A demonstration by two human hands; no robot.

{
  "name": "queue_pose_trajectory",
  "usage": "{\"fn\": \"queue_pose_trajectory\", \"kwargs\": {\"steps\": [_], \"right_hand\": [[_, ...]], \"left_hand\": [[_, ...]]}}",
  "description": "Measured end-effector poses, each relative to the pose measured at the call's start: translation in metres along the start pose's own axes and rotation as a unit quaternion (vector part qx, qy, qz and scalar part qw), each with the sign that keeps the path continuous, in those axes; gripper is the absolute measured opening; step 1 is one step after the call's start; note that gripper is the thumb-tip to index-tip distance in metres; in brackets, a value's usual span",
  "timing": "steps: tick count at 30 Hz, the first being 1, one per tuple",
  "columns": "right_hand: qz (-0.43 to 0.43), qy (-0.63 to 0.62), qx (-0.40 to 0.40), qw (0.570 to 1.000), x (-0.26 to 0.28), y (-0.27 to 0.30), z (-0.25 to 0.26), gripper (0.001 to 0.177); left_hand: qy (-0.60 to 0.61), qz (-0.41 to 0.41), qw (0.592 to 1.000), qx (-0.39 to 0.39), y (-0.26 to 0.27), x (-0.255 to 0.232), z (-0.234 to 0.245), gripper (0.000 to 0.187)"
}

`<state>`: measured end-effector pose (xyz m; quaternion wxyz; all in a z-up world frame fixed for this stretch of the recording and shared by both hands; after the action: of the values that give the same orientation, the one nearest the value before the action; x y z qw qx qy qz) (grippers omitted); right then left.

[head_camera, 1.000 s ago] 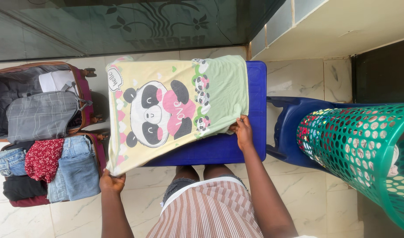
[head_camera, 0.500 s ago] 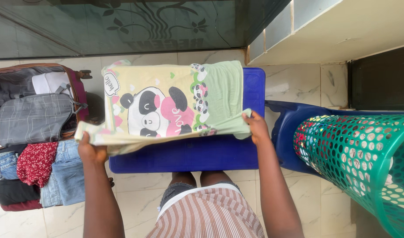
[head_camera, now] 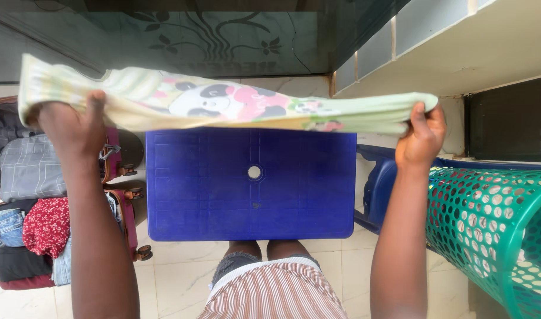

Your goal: The person folds a black garment on a blue plastic stool and places it into an open suitcase. They then fold a light-colored towel with a panda design on the same stool.

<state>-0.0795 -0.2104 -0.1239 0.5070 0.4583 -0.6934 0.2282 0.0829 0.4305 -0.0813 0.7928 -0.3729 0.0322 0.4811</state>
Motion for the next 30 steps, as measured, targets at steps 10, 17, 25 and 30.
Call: {"fn": "queue_pose_trajectory", "kwargs": {"steps": [10,17,25,30], "right_hand": [[-0.274,0.079,-0.137,0.949,-0.171,0.194,0.14,0.033],[-0.356,0.118,-0.151,0.914,-0.235,0.241,0.179,0.03],[-0.435,0.099,-0.206,0.871,-0.238,0.286,0.183,0.033],[-0.424,0.196,-0.293,0.834,-0.247,0.295,0.174,0.034]], "left_hand": [[0.066,0.428,0.898,0.083,0.287,0.036,-0.045,0.047],[0.175,0.516,0.836,-0.071,0.385,0.039,-0.068,0.037],[0.413,0.637,0.599,-0.256,0.422,0.016,-0.049,0.052],[0.331,0.739,0.553,-0.196,0.438,0.008,-0.043,0.055]]}}
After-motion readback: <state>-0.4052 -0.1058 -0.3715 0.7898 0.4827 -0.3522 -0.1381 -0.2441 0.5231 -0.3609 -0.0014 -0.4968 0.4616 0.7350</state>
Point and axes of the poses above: each hand's wrist, its own y-axis away from the middle knuckle, its own z-axis out of the back of the hand, x = y × z, the point moved 3 cm from there along -y, towards the middle knuckle, and after that the axes turned 15 degrees about -z, right-handed, at the moved point
